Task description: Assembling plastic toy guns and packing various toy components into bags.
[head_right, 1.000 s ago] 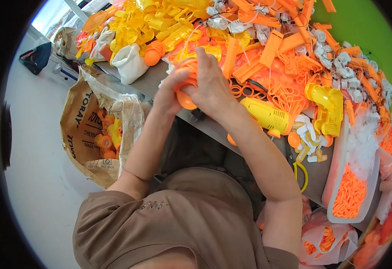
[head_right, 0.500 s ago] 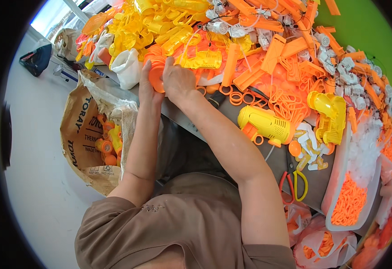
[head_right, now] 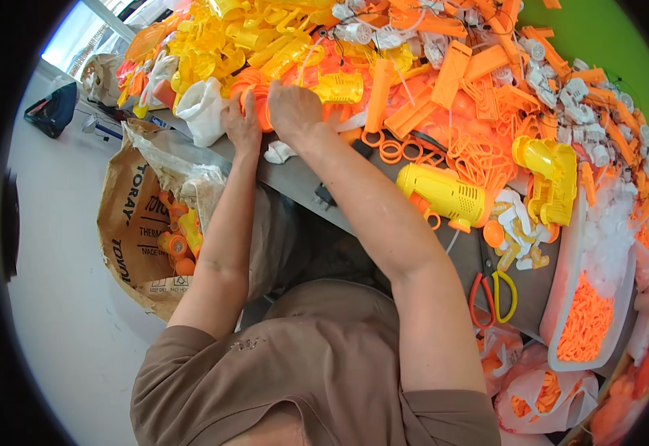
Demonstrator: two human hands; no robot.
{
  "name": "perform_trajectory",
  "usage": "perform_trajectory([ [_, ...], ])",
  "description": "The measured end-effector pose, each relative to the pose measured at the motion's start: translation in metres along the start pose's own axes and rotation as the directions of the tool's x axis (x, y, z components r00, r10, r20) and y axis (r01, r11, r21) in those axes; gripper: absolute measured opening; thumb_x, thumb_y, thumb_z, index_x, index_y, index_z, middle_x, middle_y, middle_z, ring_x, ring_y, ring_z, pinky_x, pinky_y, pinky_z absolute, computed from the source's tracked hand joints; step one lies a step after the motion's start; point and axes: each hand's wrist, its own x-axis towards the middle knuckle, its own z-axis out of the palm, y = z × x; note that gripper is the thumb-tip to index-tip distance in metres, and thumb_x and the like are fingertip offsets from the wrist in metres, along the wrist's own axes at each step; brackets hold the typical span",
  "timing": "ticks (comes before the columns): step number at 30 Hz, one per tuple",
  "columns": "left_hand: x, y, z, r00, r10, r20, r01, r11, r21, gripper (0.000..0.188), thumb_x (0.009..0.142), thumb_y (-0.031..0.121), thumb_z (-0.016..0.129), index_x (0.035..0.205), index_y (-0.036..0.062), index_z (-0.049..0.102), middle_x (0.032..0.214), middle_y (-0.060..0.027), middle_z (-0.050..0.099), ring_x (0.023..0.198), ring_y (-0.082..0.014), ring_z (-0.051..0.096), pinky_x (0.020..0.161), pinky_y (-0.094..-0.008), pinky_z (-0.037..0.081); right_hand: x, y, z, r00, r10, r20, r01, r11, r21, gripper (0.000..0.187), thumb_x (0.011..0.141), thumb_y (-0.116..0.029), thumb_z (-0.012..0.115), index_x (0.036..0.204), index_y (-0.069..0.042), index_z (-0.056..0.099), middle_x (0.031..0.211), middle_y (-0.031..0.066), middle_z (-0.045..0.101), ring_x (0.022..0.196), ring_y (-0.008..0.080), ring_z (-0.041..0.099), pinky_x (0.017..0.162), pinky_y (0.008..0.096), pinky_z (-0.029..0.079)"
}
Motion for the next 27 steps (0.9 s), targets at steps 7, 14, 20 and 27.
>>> perform_trajectory([
  [7, 0.013, 0.028, -0.024, 0.956, 0.194, -0.221, -0.233, 0.958, -0.168, 0.042, 0.085, 0.032, 0.062, 0.104, -0.0047, 0.057, 0.102, -0.0223, 0.058, 0.099, -0.0350, 0.051, 0.089, -0.0438, 0.039, -0.058, 0.004, -0.067, 0.961, -0.073, -0.265, 0.131, 0.969, 0.210, 0.015, 0.079, -0.013, 0.058, 0.082, 0.000, 0.053, 0.075, 0.0189, 0.060, 0.068, 0.0335, 0.060, 0.061, 0.0419, 0.047],
  [14, -0.083, 0.196, -0.118, 0.676, 0.326, 0.660, 0.277, 0.718, -0.638, 0.028, 0.090, 0.017, 0.057, 0.107, -0.0043, 0.058, 0.090, -0.0072, 0.062, 0.084, -0.0110, 0.056, 0.076, -0.0241, 0.046, -0.184, 0.020, -0.099, 0.922, 0.344, -0.177, -0.160, 0.756, 0.635, 0.011, 0.084, -0.008, 0.060, 0.087, 0.001, 0.056, 0.074, 0.0077, 0.058, 0.065, 0.0105, 0.054, 0.059, 0.0252, 0.043],
  [20, -0.155, 0.210, -0.111, 0.458, 0.323, 0.828, 0.698, 0.446, -0.560, 0.025, 0.093, 0.015, 0.049, 0.103, -0.0044, 0.061, 0.093, -0.0068, 0.064, 0.089, -0.0113, 0.057, 0.080, -0.0241, 0.045, -0.245, 0.024, -0.112, 0.876, 0.397, -0.274, -0.197, 0.812, 0.549, 0.012, 0.087, -0.009, 0.058, 0.096, -0.002, 0.058, 0.074, 0.0033, 0.056, 0.067, 0.0062, 0.052, 0.058, 0.0229, 0.042],
  [27, -0.135, 0.191, -0.059, 0.829, 0.238, 0.506, 0.242, 0.663, -0.708, 0.024, 0.094, 0.016, 0.047, 0.105, -0.0026, 0.060, 0.088, -0.0091, 0.066, 0.079, -0.0128, 0.060, 0.073, -0.0260, 0.047, -0.268, 0.090, -0.152, 0.779, 0.425, -0.461, -0.504, 0.861, -0.060, 0.030, 0.087, -0.020, 0.058, 0.108, 0.001, 0.052, 0.079, 0.0080, 0.054, 0.068, 0.0152, 0.052, 0.060, 0.0281, 0.043],
])
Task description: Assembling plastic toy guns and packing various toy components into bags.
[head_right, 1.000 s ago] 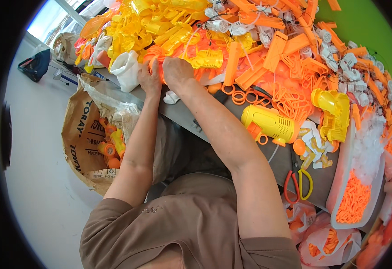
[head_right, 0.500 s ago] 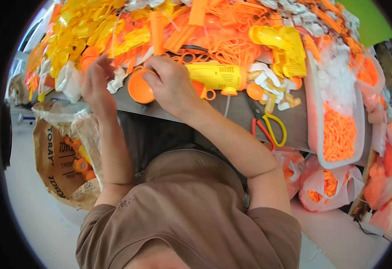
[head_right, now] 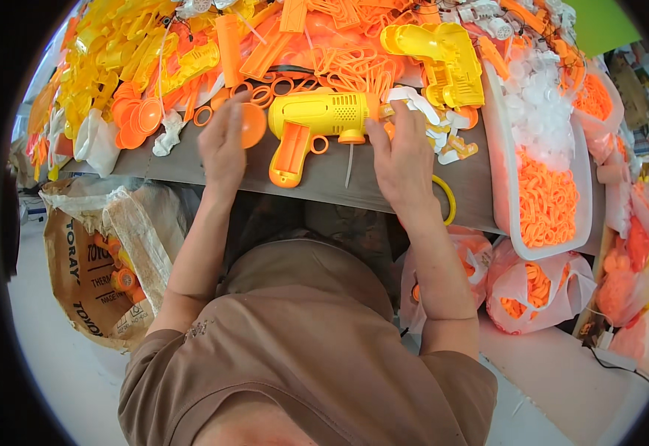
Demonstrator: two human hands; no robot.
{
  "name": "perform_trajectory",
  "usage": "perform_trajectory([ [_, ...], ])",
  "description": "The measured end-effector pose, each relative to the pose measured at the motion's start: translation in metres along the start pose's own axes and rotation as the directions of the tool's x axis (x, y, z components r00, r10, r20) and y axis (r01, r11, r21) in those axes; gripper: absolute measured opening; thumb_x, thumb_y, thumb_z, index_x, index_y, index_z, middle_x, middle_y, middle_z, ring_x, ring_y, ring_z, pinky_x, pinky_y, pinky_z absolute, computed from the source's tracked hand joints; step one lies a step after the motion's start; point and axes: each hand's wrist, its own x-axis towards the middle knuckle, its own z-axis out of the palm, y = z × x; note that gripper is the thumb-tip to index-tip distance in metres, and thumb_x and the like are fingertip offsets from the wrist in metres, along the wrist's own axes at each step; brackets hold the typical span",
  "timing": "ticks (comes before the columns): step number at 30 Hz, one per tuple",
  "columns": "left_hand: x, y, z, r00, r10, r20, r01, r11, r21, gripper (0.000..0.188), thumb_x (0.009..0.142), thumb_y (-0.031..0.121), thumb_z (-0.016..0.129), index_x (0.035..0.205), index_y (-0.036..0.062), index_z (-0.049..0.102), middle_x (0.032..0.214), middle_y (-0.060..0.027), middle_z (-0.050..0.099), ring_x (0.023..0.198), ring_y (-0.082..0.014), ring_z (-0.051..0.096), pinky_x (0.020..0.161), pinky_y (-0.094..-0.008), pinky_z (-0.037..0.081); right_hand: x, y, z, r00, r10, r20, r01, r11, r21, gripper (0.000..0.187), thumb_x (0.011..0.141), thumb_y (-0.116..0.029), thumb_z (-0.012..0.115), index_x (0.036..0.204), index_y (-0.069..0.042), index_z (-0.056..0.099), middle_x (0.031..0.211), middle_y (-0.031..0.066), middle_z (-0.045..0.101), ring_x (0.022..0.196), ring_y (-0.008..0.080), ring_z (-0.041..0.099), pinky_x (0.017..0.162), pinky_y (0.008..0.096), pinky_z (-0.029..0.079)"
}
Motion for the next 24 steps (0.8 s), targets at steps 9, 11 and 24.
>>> perform_trajectory([
  [9, -0.012, -0.011, 0.020, 0.989, -0.018, 0.150, 0.010, 0.998, 0.055, 0.029, 0.088, 0.010, 0.057, 0.116, -0.0001, 0.054, 0.101, -0.0150, 0.062, 0.088, -0.0187, 0.060, 0.080, -0.0258, 0.045, 0.004, -0.009, 0.024, 0.997, 0.053, 0.060, -0.055, 0.998, 0.027, 0.032, 0.086, -0.022, 0.060, 0.105, 0.002, 0.052, 0.089, 0.0107, 0.054, 0.077, 0.0172, 0.052, 0.066, 0.0293, 0.044],
  [11, -0.012, -0.010, 0.019, 0.988, -0.051, 0.143, 0.050, 0.999, 0.011, 0.031, 0.089, 0.011, 0.056, 0.117, -0.0014, 0.053, 0.107, -0.0136, 0.060, 0.094, -0.0164, 0.057, 0.084, -0.0256, 0.043, 0.005, -0.017, 0.024, 0.988, 0.123, 0.091, -0.141, 0.963, 0.232, 0.032, 0.086, -0.021, 0.060, 0.106, 0.002, 0.050, 0.090, 0.0098, 0.054, 0.079, 0.0157, 0.052, 0.068, 0.0289, 0.045],
  [24, -0.013, 0.031, -0.010, 0.891, -0.214, 0.400, 0.413, 0.748, -0.519, 0.045, 0.099, 0.033, 0.032, 0.124, -0.0033, 0.042, 0.117, -0.0132, 0.053, 0.105, -0.0188, 0.053, 0.093, -0.0316, 0.041, -0.030, -0.056, -0.010, 1.000, -0.003, -0.022, 0.017, 0.743, 0.669, 0.054, 0.078, -0.014, 0.060, 0.123, 0.001, 0.035, 0.117, 0.0150, 0.045, 0.105, 0.0213, 0.049, 0.092, 0.0347, 0.040],
])
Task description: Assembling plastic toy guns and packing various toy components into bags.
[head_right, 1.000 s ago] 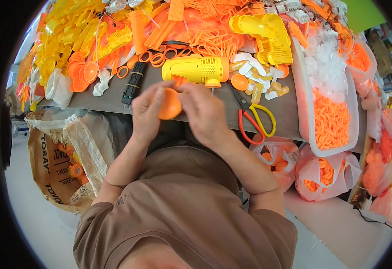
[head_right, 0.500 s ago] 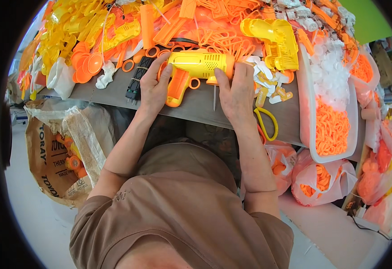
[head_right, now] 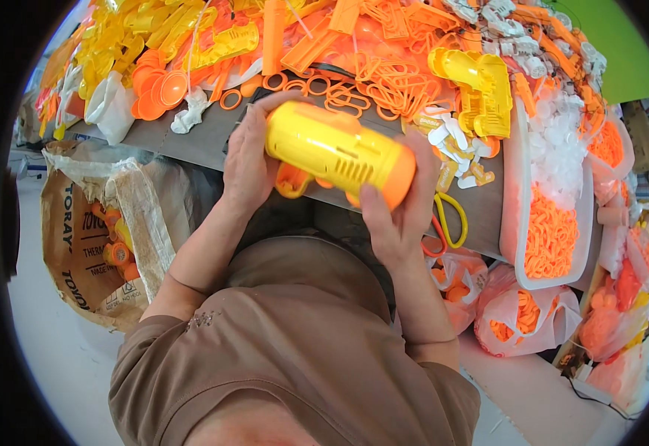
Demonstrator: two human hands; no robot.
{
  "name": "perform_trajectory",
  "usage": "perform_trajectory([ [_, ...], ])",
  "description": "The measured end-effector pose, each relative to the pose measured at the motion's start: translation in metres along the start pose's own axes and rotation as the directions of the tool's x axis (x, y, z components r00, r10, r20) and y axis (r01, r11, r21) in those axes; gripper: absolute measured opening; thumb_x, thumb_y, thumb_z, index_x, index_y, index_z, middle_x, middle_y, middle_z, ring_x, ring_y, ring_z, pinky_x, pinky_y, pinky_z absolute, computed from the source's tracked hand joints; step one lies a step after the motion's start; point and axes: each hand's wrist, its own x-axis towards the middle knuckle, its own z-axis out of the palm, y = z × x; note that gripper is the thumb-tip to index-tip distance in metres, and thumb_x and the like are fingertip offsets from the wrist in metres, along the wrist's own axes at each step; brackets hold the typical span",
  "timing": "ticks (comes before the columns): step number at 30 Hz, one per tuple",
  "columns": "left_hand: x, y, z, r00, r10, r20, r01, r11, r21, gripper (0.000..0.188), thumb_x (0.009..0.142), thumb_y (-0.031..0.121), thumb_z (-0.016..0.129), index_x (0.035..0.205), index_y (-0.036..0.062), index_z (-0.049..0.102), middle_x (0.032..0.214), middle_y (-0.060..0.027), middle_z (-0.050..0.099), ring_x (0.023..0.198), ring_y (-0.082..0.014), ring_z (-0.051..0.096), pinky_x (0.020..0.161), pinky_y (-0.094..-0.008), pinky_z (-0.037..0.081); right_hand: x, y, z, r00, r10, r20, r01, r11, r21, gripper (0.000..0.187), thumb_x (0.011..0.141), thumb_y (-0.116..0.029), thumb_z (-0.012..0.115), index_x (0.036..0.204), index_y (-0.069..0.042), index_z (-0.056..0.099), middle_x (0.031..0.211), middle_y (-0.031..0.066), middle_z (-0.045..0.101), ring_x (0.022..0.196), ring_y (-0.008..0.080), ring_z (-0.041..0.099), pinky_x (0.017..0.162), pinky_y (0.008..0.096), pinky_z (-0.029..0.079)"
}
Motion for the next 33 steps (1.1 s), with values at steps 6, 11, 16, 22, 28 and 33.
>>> perform_trajectory([
  [6, -0.031, 0.017, 0.005, 0.959, 0.193, 0.208, -0.262, 0.884, 0.387, 0.046, 0.093, 0.032, 0.039, 0.120, -0.0057, 0.044, 0.118, -0.0149, 0.049, 0.105, -0.0201, 0.050, 0.091, -0.0303, 0.039, -0.037, -0.006, -0.008, 0.999, -0.006, 0.037, 0.005, 0.999, 0.038, 0.058, 0.072, -0.017, 0.066, 0.119, -0.001, 0.035, 0.114, 0.0180, 0.041, 0.102, 0.0255, 0.043, 0.090, 0.0378, 0.036],
  [11, -0.051, 0.028, 0.010, 0.952, 0.096, 0.291, -0.189, 0.932, 0.309, 0.050, 0.095, 0.035, 0.034, 0.121, -0.0059, 0.046, 0.118, -0.0179, 0.050, 0.108, -0.0241, 0.050, 0.092, -0.0323, 0.039, -0.051, -0.019, -0.028, 0.958, -0.152, 0.243, 0.191, 0.971, -0.146, 0.061, 0.076, -0.034, 0.065, 0.119, -0.006, 0.033, 0.110, 0.0234, 0.043, 0.098, 0.0266, 0.048, 0.084, 0.0378, 0.042],
  [16, -0.042, 0.030, 0.011, 0.851, -0.330, 0.408, 0.486, 0.790, -0.373, 0.065, 0.095, 0.051, 0.026, 0.124, -0.0034, 0.047, 0.115, -0.0183, 0.056, 0.104, -0.0216, 0.055, 0.092, -0.0329, 0.043, -0.063, -0.025, -0.027, 0.926, -0.299, 0.232, 0.320, 0.946, -0.059, 0.062, 0.075, -0.035, 0.066, 0.118, -0.006, 0.033, 0.108, 0.0260, 0.043, 0.088, 0.0309, 0.055, 0.074, 0.0380, 0.048],
  [22, -0.057, 0.031, 0.019, 0.515, -0.592, 0.620, 0.857, 0.364, -0.364, 0.068, 0.094, 0.053, 0.028, 0.130, -0.0039, 0.039, 0.119, -0.0194, 0.053, 0.109, -0.0223, 0.053, 0.096, -0.0334, 0.041, -0.048, -0.051, -0.044, 0.845, -0.301, 0.442, 0.334, 0.943, 0.003, 0.057, 0.071, -0.024, 0.069, 0.114, -0.001, 0.040, 0.102, 0.0251, 0.051, 0.083, 0.0344, 0.059, 0.067, 0.0391, 0.052],
  [28, -0.079, 0.045, 0.016, 0.580, -0.474, 0.663, 0.715, 0.686, -0.135, 0.072, 0.092, 0.052, 0.038, 0.134, -0.0057, 0.032, 0.120, -0.0234, 0.051, 0.112, -0.0262, 0.051, 0.095, -0.0354, 0.039, -0.052, -0.063, -0.046, 0.763, -0.389, 0.517, 0.411, 0.908, 0.077, 0.042, 0.073, -0.022, 0.063, 0.103, 0.002, 0.047, 0.100, 0.0258, 0.053, 0.081, 0.0363, 0.058, 0.065, 0.0407, 0.053],
  [33, -0.077, 0.069, 0.018, 0.640, -0.409, 0.650, 0.636, 0.757, -0.151, 0.073, 0.090, 0.050, 0.044, 0.133, -0.0077, 0.032, 0.117, -0.0258, 0.052, 0.108, -0.0282, 0.054, 0.092, -0.0366, 0.041, -0.052, -0.062, -0.035, 0.708, -0.564, 0.425, 0.569, 0.812, 0.130, 0.032, 0.076, -0.025, 0.060, 0.092, 0.001, 0.051, 0.098, 0.0221, 0.053, 0.079, 0.0370, 0.057, 0.063, 0.0399, 0.056],
])
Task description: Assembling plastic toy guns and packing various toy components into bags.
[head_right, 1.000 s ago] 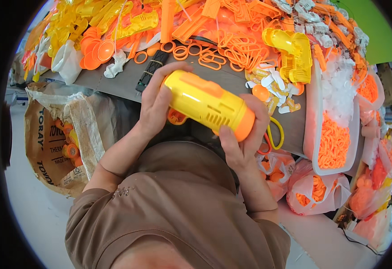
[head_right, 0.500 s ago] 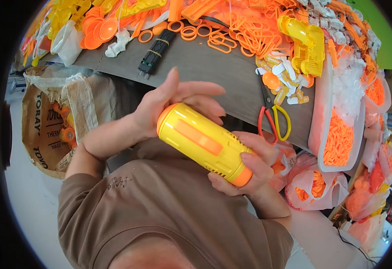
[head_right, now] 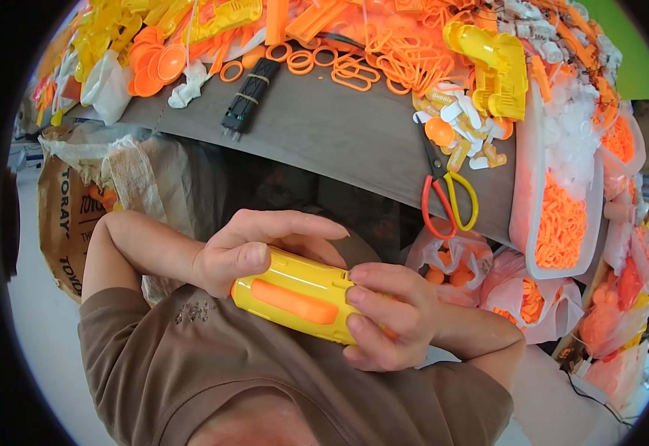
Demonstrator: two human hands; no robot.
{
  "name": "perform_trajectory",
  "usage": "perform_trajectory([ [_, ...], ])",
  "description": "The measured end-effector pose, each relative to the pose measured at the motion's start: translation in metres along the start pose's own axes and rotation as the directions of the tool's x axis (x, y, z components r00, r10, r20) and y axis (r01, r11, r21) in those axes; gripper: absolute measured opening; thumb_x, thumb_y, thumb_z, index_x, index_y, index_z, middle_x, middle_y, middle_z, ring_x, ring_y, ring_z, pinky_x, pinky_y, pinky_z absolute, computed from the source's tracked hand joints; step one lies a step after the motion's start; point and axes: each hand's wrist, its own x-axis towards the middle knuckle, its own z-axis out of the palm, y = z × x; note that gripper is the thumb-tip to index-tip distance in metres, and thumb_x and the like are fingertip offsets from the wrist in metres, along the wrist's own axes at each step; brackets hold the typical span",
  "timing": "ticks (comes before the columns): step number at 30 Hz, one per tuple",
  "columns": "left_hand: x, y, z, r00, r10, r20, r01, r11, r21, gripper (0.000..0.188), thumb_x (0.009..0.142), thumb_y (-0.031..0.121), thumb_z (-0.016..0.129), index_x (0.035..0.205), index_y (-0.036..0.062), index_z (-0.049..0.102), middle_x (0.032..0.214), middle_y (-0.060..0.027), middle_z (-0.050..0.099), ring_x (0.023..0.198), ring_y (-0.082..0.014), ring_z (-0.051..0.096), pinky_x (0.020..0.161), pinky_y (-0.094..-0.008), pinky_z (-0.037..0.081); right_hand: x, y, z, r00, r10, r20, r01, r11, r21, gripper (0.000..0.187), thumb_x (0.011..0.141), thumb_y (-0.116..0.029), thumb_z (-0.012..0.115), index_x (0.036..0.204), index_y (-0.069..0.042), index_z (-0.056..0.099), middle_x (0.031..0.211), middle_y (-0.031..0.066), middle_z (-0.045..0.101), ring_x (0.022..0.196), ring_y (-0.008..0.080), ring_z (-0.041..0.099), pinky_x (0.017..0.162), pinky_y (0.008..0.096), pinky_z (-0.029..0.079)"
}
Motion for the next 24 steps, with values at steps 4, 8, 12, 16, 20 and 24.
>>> perform_trajectory([
  [4, 0.003, -0.002, -0.013, 0.995, 0.055, -0.082, -0.047, 0.994, 0.094, 0.063, 0.092, 0.045, 0.043, 0.127, -0.0066, 0.041, 0.108, -0.0205, 0.058, 0.100, -0.0236, 0.057, 0.088, -0.0332, 0.044, 0.003, 0.007, 0.005, 0.999, 0.005, -0.040, -0.006, 1.000, -0.020, 0.031, 0.075, -0.024, 0.060, 0.092, 0.000, 0.052, 0.098, 0.0203, 0.053, 0.083, 0.0354, 0.057, 0.064, 0.0407, 0.055],
  [8, 0.046, 0.011, -0.059, 0.933, -0.113, -0.343, -0.004, 0.947, -0.322, 0.070, 0.090, 0.058, 0.036, 0.121, -0.0042, 0.045, 0.099, -0.0169, 0.062, 0.088, -0.0242, 0.063, 0.077, -0.0337, 0.051, 0.026, 0.064, 0.006, 0.916, 0.362, -0.175, -0.383, 0.918, -0.106, 0.018, 0.079, -0.010, 0.054, 0.092, 0.002, 0.053, 0.090, 0.0190, 0.056, 0.081, 0.0288, 0.056, 0.070, 0.0338, 0.046],
  [12, 0.055, -0.003, -0.083, 0.832, 0.086, -0.548, -0.134, 0.990, -0.049, 0.059, 0.092, 0.048, 0.044, 0.124, -0.0009, 0.040, 0.110, -0.0139, 0.056, 0.100, -0.0203, 0.057, 0.086, -0.0322, 0.046, 0.006, 0.115, 0.025, 0.679, 0.628, -0.379, -0.648, 0.756, 0.091, 0.015, 0.089, -0.009, 0.046, 0.087, 0.002, 0.056, 0.084, 0.0077, 0.056, 0.076, 0.0126, 0.052, 0.068, 0.0250, 0.041],
  [16, 0.046, -0.021, -0.098, 0.810, 0.523, -0.266, -0.068, 0.534, 0.843, 0.056, 0.079, 0.016, 0.070, 0.123, -0.0011, 0.041, 0.108, -0.0123, 0.050, 0.099, -0.0234, 0.053, 0.086, -0.0325, 0.044, -0.001, 0.138, 0.029, 0.585, 0.700, -0.409, -0.767, 0.642, 0.000, 0.016, 0.090, -0.011, 0.051, 0.084, 0.002, 0.056, 0.076, 0.0034, 0.055, 0.071, 0.0074, 0.049, 0.066, 0.0229, 0.041],
  [20, 0.052, -0.029, -0.112, 0.754, 0.630, -0.185, -0.070, 0.357, 0.931, 0.059, 0.073, 0.013, 0.073, 0.120, -0.0031, 0.042, 0.107, -0.0164, 0.049, 0.098, -0.0272, 0.053, 0.085, -0.0334, 0.044, 0.031, 0.157, 0.004, 0.861, 0.449, -0.240, -0.504, 0.686, -0.525, 0.008, 0.082, -0.005, 0.059, 0.088, -0.001, 0.059, 0.079, 0.0083, 0.056, 0.073, 0.0199, 0.054, 0.068, 0.0296, 0.044],
  [24, 0.060, -0.029, -0.117, 0.753, 0.617, -0.230, -0.037, 0.389, 0.921, 0.059, 0.074, 0.014, 0.073, 0.120, -0.0037, 0.042, 0.108, -0.0159, 0.049, 0.099, -0.0252, 0.053, 0.085, -0.0325, 0.044, 0.060, 0.204, -0.013, 0.957, 0.287, -0.030, -0.213, 0.629, -0.748, 0.016, 0.076, -0.004, 0.061, 0.092, -0.005, 0.062, 0.085, 0.0100, 0.056, 0.081, 0.0260, 0.053, 0.071, 0.0344, 0.045],
])
